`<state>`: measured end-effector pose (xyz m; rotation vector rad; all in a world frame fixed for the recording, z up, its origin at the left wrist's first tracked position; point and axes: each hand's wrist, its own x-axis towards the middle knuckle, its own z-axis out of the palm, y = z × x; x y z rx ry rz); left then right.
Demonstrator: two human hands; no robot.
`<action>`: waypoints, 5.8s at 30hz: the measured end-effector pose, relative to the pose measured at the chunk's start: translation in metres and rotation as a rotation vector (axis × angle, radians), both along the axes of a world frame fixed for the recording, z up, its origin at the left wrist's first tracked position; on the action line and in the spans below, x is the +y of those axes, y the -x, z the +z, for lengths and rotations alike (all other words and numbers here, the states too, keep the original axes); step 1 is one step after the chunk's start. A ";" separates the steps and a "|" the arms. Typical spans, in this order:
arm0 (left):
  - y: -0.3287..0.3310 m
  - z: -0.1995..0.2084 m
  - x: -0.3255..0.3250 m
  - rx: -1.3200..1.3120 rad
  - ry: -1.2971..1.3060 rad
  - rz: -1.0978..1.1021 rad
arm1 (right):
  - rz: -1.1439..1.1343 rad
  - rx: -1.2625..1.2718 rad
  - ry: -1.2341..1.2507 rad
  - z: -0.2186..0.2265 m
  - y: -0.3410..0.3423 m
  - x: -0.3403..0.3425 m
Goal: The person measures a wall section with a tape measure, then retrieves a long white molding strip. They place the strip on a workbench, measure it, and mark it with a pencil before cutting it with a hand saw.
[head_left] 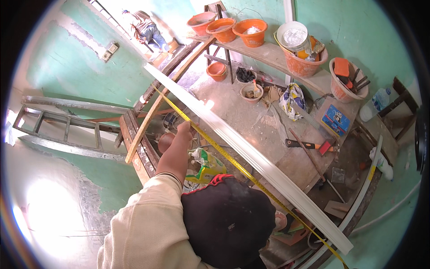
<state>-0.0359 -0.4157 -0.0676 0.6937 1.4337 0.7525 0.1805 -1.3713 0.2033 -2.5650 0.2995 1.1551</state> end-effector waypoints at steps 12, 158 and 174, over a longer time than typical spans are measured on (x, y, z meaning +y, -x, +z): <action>0.011 0.024 0.024 -0.127 -0.151 0.086 | -0.011 0.043 -0.089 -0.025 0.003 0.000; -0.054 0.003 -0.017 0.082 -0.161 -0.062 | 0.337 -0.301 -0.456 -0.146 -0.003 0.134; -0.056 -0.044 -0.108 -0.117 0.108 -0.083 | 0.516 -0.291 -0.380 -0.175 0.002 0.311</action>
